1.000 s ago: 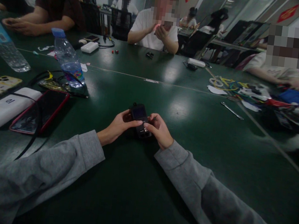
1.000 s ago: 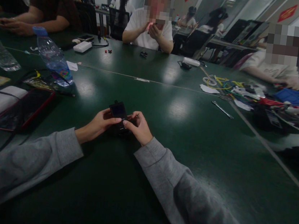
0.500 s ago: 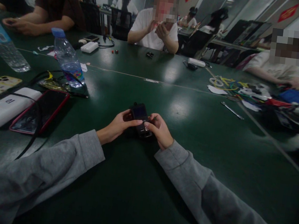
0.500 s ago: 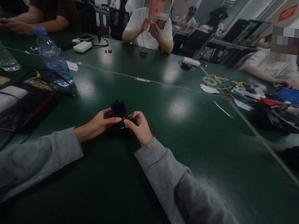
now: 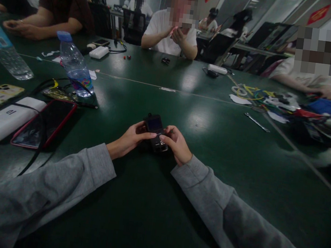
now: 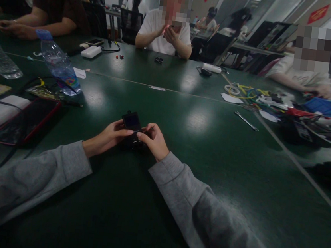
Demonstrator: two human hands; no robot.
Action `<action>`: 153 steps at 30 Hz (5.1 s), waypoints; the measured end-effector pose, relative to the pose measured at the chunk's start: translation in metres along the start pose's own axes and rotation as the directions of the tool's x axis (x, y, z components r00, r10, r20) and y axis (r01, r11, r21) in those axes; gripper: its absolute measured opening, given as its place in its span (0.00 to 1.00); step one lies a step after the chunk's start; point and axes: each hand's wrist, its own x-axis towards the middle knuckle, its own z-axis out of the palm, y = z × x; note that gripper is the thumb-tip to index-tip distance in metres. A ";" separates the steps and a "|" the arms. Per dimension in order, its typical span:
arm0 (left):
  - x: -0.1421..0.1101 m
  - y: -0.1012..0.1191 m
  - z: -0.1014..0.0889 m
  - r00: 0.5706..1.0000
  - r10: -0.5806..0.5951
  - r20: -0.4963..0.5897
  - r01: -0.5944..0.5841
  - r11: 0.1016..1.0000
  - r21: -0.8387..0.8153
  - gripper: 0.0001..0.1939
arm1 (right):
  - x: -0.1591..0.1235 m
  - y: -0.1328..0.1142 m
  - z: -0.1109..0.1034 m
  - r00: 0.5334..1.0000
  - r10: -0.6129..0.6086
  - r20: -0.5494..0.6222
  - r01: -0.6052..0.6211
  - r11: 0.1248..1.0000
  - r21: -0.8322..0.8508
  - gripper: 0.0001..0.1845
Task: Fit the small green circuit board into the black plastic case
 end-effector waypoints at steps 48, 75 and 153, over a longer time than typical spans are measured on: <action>0.007 0.010 -0.007 0.969 -0.239 0.066 0.246 0.896 -0.370 0.13 | -0.014 0.009 0.011 0.867 -0.478 0.140 0.427 0.568 -0.704 0.43; 0.007 0.013 -0.006 0.961 -0.267 0.068 0.268 0.851 -0.451 0.25 | 0.014 0.004 -0.037 0.762 -0.623 -0.175 0.311 0.590 -0.745 0.31; 0.009 0.009 -0.007 0.970 -0.241 -0.043 0.194 0.866 -0.461 0.16 | 0.012 -0.002 -0.029 0.897 -0.363 -0.252 0.239 0.878 -0.414 0.14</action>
